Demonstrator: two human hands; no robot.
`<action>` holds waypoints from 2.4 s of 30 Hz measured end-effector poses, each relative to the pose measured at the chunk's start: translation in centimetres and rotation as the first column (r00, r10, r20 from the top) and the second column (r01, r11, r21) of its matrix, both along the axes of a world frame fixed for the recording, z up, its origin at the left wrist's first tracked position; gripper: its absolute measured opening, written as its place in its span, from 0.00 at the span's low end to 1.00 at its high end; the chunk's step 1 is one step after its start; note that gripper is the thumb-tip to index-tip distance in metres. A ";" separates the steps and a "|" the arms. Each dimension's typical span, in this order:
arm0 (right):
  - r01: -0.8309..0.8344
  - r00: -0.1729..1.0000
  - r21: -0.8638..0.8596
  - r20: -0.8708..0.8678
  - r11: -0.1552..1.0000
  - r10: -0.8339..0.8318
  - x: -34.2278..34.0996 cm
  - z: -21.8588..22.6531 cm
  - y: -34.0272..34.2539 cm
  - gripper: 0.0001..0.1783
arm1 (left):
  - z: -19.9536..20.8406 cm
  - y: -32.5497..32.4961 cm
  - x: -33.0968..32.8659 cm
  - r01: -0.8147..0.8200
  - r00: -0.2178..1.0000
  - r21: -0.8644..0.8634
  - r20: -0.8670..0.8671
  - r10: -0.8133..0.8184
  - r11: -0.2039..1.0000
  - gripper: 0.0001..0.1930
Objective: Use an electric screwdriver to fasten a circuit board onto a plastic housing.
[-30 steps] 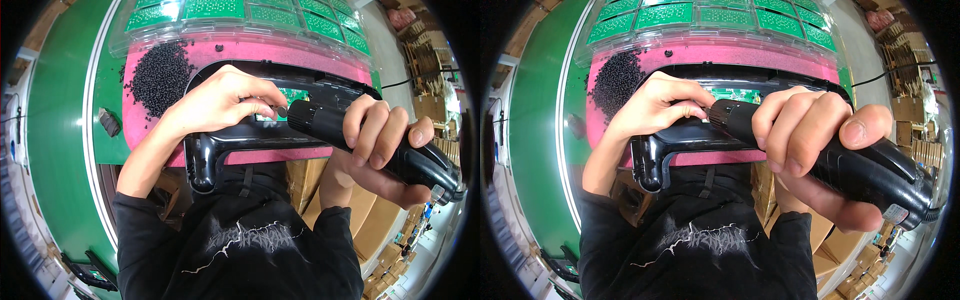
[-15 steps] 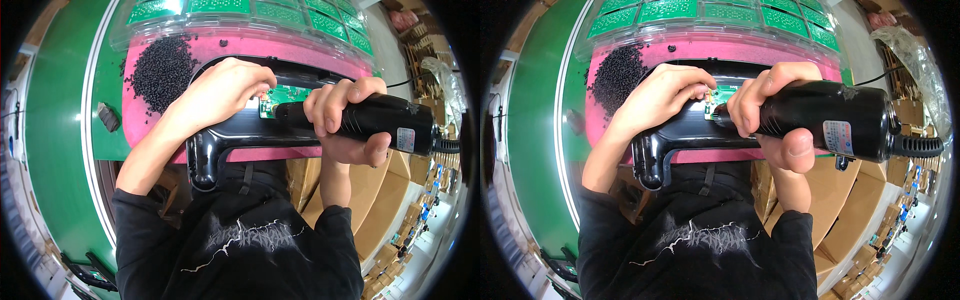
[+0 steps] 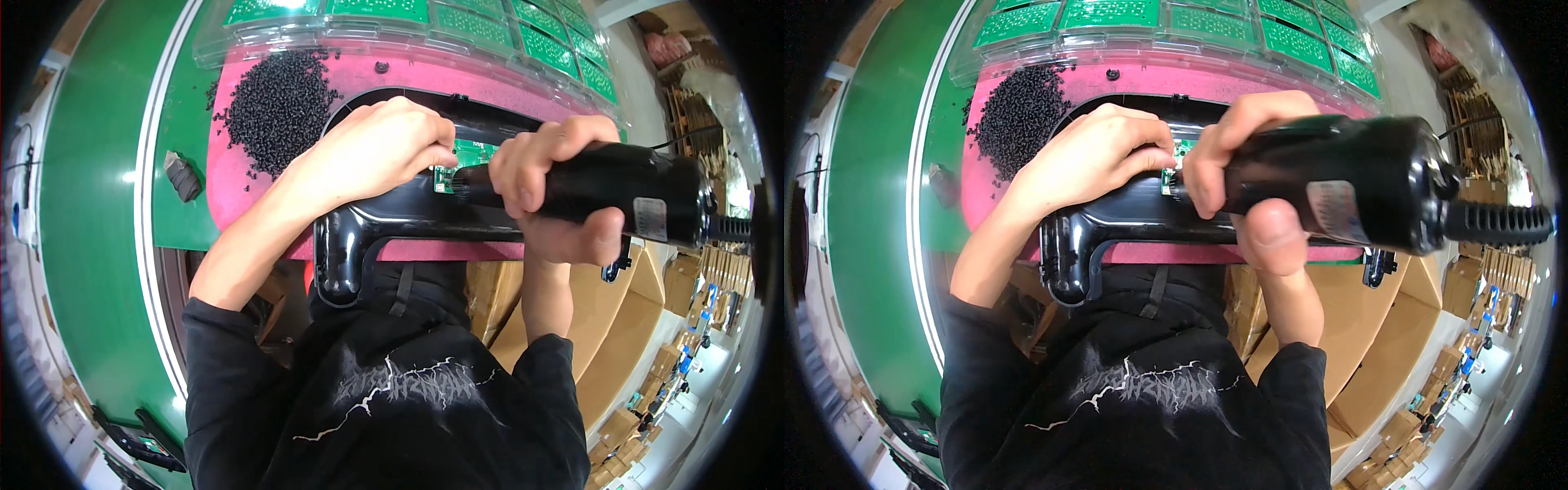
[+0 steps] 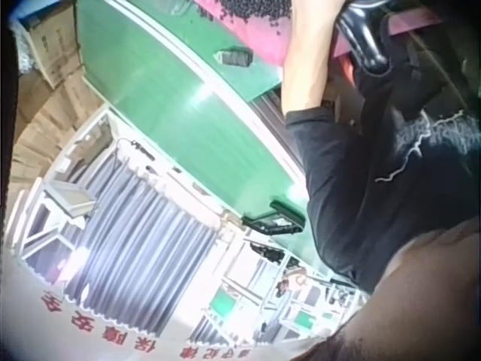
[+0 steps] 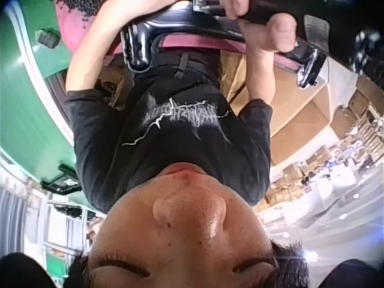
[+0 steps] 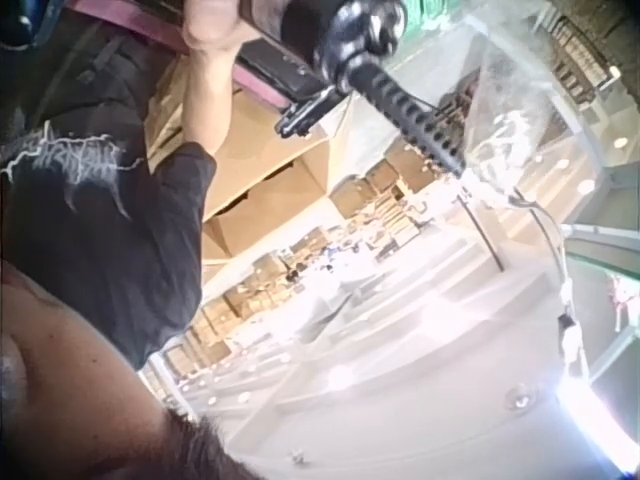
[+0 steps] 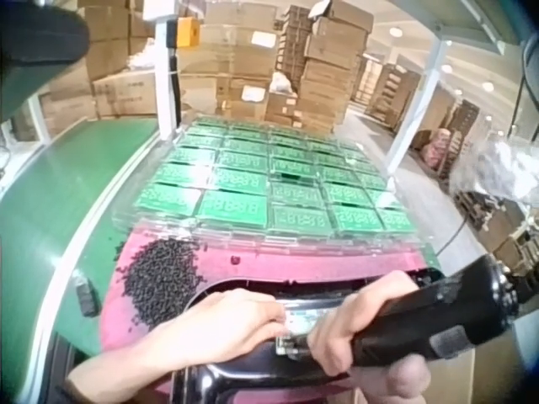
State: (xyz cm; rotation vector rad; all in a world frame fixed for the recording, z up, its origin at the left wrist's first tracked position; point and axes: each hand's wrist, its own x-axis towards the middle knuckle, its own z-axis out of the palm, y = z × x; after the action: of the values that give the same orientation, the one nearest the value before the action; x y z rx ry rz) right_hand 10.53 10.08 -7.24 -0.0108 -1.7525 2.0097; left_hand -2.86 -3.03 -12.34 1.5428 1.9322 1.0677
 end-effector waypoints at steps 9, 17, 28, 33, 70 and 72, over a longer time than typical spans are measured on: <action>-0.179 0.883 -0.069 -0.450 0.981 0.130 0.6 2.0 3.0 0.37 | 0.2 0.2 0.0 0.122 0.991 0.246 -0.081 -0.105 0.961 0.09; -0.252 0.862 -0.059 -0.468 0.966 0.196 1.3 2.1 3.9 0.36 | 0.4 0.3 0.3 0.150 0.980 0.299 0.085 -0.182 0.942 0.08; 0.162 0.975 0.004 -0.151 0.987 -0.160 4.6 0.0 6.1 0.35 | -0.3 0.1 0.1 0.028 0.987 0.317 0.139 -0.076 0.948 0.16; 0.201 0.975 0.012 -0.103 0.980 -0.199 4.9 -0.5 6.0 0.33 | -0.3 0.3 0.8 -0.113 0.965 0.352 0.263 0.018 0.929 0.12; 0.448 0.892 0.562 -0.331 0.696 -0.306 14.3 9.6 -0.6 0.10 | 6.0 -0.4 2.5 -0.235 0.893 -0.067 -0.409 0.188 0.970 0.06; 0.446 0.886 0.528 -0.376 0.723 -0.272 18.0 8.1 2.7 0.11 | 7.4 -2.7 3.3 -0.285 0.893 0.063 -0.344 0.289 0.956 0.05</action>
State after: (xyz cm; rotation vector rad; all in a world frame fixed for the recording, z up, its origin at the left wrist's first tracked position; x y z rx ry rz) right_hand 28.56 12.83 0.87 0.1152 -1.9438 1.0504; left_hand 0.46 -5.69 -4.98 1.5705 2.4647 0.9655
